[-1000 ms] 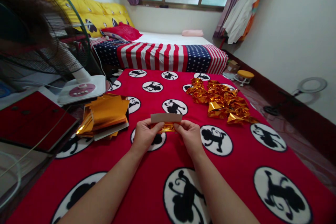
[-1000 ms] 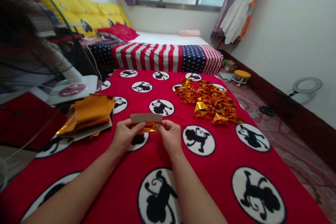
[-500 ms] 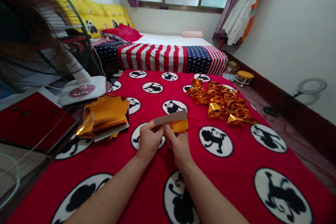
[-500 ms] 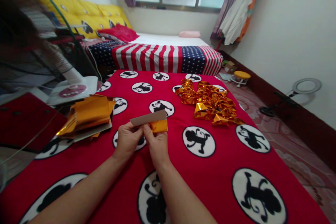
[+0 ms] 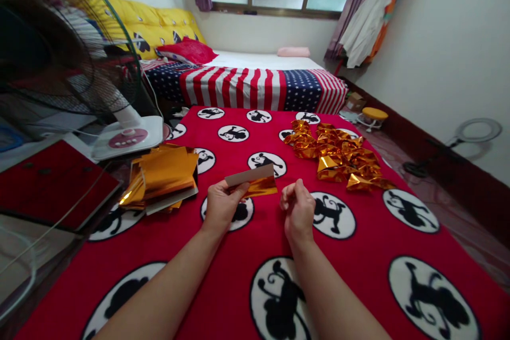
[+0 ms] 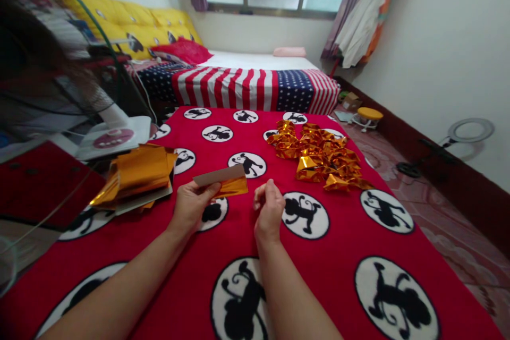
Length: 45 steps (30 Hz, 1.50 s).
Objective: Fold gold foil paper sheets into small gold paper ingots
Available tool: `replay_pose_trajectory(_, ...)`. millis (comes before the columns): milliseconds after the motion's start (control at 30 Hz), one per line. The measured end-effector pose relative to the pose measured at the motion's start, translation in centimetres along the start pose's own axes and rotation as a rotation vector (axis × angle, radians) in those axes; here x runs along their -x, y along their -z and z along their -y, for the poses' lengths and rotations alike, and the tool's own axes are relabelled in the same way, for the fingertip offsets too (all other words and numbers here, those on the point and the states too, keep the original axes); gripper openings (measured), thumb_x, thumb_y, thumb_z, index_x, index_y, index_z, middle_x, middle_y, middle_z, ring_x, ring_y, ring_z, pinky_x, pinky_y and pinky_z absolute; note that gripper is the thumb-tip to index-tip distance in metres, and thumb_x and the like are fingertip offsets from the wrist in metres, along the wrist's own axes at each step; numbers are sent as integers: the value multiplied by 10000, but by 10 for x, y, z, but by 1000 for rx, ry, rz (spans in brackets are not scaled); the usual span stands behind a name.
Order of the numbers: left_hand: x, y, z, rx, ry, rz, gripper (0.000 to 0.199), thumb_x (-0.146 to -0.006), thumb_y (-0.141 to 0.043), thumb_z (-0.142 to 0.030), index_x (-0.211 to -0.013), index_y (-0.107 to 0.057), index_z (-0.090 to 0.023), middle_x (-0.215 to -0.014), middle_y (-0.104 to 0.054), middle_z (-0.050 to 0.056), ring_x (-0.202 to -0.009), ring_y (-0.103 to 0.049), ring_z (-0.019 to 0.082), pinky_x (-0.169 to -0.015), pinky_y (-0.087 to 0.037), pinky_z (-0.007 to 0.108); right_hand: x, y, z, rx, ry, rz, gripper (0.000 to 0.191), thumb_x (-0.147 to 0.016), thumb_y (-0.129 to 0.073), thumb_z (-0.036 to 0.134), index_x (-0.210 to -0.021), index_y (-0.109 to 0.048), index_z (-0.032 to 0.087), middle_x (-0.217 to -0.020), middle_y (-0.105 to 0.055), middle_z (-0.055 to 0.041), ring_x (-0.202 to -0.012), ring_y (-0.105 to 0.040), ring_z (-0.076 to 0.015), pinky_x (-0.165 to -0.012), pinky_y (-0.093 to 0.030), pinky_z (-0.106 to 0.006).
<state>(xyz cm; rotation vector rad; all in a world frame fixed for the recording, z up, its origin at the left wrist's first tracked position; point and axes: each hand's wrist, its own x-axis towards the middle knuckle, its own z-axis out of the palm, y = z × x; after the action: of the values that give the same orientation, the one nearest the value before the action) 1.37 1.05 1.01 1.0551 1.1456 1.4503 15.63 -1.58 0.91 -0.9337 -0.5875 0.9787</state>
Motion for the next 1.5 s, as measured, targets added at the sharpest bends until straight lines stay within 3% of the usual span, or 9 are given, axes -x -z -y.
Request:
replay_pose_trajectory(233, 4, -2, 1, -24, 37, 200, 310, -622, -828, -323, -840, -761, -112, -699, -726, 44, -577, -622, 136, -504, -493, 210, 5, -3, -6, 207, -8, 222, 269, -766, -733, 395, -912, -684, 174, -777, -665, 4, -655, -584, -119, -611, -479, -224)
replay_pose_trajectory(433, 8, -6, -3, 143, 68, 190, 497, -671, -795, -436, -1040, -637, -143, -794, -701, 27, -524, -588, 94, -457, -451, 186, 8, -9, -6, 94, 54, 86, 237, -779, -711, 376, -900, -690, 174, -855, -712, -27, -771, -645, -169, -739, -528, -299)
replay_pose_trajectory(633, 22, -21, -8, 14, 91, 422, 440, -627, -829, -388, -947, -664, -135, -834, -723, 67, -702, -666, 166, -625, -523, 240, 16, -15, -7, 98, 112, 24, 246, -795, -701, 376, -925, -695, 167, -870, -723, -42, -792, -650, -181, -751, -530, -312)
replay_pose_trajectory(800, 25, -25, -7, -45, -42, 348, 254, -748, -722, -360, -905, -683, -164, -904, -724, 58, -877, -667, 187, -823, -508, 275, 22, -18, -12, 72, 113, 56, 231, -812, -694, 360, -945, -703, 171, -917, -731, -51, -818, -661, -185, -778, -529, -322)
replay_pose_trajectory(967, 18, -15, -4, -80, 1, 253, 315, -790, -669, -384, -605, -556, -155, -501, -483, -46, -478, -435, 75, -503, -367, 196, 17, -17, -12, 76, 120, 2, 289, -791, -711, 378, -980, -700, 159, -948, -738, -66, -850, -672, -193, -803, -532, -338)
replay_pose_trajectory(1167, 8, -6, -3, -19, -47, 111, 401, -801, -664, -379, -530, -470, -155, -485, -404, -56, -466, -342, 53, -451, -255, 192, 13, -13, -12, 73, 144, -23, 286, -775, -725, 382, -953, -695, 159, -899, -735, -53, -810, -663, -178, -776, -530, -322)
replay_pose_trajectory(1333, -11, 9, -7, 225, -74, -166, 420, -776, -683, -391, -543, -414, -167, -488, -385, -71, -429, -299, 42, -416, -215, 179, 6, -4, -9, 88, 174, -107, 288, -759, -736, 374, -944, -693, 157, -884, -723, -46, -821, -654, -177, -771, -521, -308)
replay_pose_trajectory(1400, -14, 15, -8, 207, -53, -147, 419, -782, -669, -461, -576, -449, -169, -497, -400, -64, -424, -329, 46, -405, -213, 177, 5, -2, -8, 87, 159, -71, 266, -760, -736, 369, -926, -695, 165, -880, -721, -41, -809, -652, -173, -772, -521, -309)
replay_pose_trajectory(1500, -10, 17, -8, 55, -15, 100, 464, -809, -579, -609, -706, -586, -157, -558, -493, -28, -455, -412, 67, -411, -263, 190, 9, -4, -7, 112, 112, 50, 256, -771, -724, 373, -935, -702, 178, -884, -723, -40, -797, -654, -179, -766, -526, -319)
